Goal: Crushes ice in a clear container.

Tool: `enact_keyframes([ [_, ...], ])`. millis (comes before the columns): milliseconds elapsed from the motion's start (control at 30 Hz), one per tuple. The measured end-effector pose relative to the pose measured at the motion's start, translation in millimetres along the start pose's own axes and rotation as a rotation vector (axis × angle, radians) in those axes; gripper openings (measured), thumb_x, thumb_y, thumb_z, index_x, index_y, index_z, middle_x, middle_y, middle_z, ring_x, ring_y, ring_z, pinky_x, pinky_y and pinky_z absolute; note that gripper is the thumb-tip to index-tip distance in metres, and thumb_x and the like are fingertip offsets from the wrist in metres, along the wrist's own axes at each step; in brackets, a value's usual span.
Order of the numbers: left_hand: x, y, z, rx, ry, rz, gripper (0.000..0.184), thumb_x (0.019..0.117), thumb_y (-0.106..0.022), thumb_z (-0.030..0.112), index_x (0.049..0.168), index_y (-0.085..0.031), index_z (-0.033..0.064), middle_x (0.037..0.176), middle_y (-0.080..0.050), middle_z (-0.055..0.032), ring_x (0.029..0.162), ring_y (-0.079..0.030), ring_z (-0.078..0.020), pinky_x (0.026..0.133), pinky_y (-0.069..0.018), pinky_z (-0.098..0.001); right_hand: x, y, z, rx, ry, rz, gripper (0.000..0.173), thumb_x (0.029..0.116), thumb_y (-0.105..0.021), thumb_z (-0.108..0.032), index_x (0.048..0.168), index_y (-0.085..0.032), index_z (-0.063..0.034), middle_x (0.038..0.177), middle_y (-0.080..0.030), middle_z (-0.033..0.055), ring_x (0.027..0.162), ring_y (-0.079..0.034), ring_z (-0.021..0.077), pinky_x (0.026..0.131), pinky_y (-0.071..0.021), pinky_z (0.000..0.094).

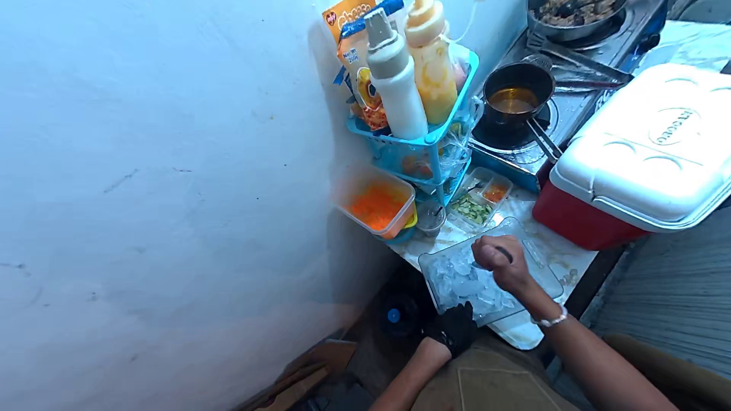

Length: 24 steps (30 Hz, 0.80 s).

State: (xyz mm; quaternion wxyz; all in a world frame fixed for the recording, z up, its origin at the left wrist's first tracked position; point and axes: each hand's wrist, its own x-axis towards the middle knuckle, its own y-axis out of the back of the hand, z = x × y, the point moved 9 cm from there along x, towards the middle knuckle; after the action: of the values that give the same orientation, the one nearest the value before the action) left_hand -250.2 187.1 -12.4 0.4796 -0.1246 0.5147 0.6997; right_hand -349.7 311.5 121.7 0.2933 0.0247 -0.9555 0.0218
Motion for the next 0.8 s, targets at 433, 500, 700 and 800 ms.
enact_keyframes([
  [433, 0.8, 8.5, -3.6, -0.078, 0.009, 0.020, 0.057, 0.1081, -0.042, 0.035, 0.158, -0.037, 0.0065, 0.149, -0.054, -0.0195, 0.137, -0.053, -0.0345, 0.113, -0.0429, -0.0526, 16.2, 10.5, -33.8, 0.148, -0.030, -0.056, 0.054, 0.1058, -0.047, -0.052, 0.064, -0.046, -0.0175, 0.054, -0.038, -0.0082, 0.049, -0.041, 0.0027, 0.051, -0.0385, 0.0222],
  [500, 2.3, 7.1, -4.2, -0.085, 0.002, 0.012, 0.057, 0.1080, -0.042, 0.035, 0.157, -0.038, 0.0061, 0.148, -0.055, -0.0199, 0.136, -0.054, -0.0346, 0.112, -0.0434, -0.0529, 0.5, 8.3, -20.3, 0.129, -0.071, -0.038, 0.054, 0.1055, -0.047, -0.053, 0.066, -0.048, -0.0166, 0.055, -0.041, -0.0077, 0.051, -0.043, 0.0029, 0.052, -0.0399, 0.0230],
  [700, 7.9, 12.2, -4.9, -0.025, 0.015, 0.044, 0.057, 0.1072, -0.043, 0.035, 0.156, -0.040, 0.0072, 0.145, -0.056, -0.0197, 0.133, -0.055, -0.0363, 0.108, -0.0471, -0.0547, -15.3, 10.5, 13.8, 0.057, -0.123, 0.007, 0.055, 0.1050, -0.047, -0.056, 0.066, -0.049, -0.0169, 0.054, -0.040, -0.0087, 0.049, -0.041, 0.0017, 0.050, -0.0377, 0.0219],
  [800, 17.6, 25.8, -9.2, 0.058, 0.088, 0.163, 0.053, 0.1055, -0.046, 0.021, 0.157, -0.041, 0.0074, 0.154, -0.048, -0.0199, 0.143, -0.046, -0.0348, 0.114, -0.0427, -0.0491, 1.1, 23.6, -27.8, 0.155, -0.030, 0.017, 0.060, 0.1036, -0.042, -0.063, 0.066, -0.049, -0.0178, 0.055, -0.042, -0.0082, 0.051, -0.043, 0.0023, 0.052, -0.0393, 0.0214],
])
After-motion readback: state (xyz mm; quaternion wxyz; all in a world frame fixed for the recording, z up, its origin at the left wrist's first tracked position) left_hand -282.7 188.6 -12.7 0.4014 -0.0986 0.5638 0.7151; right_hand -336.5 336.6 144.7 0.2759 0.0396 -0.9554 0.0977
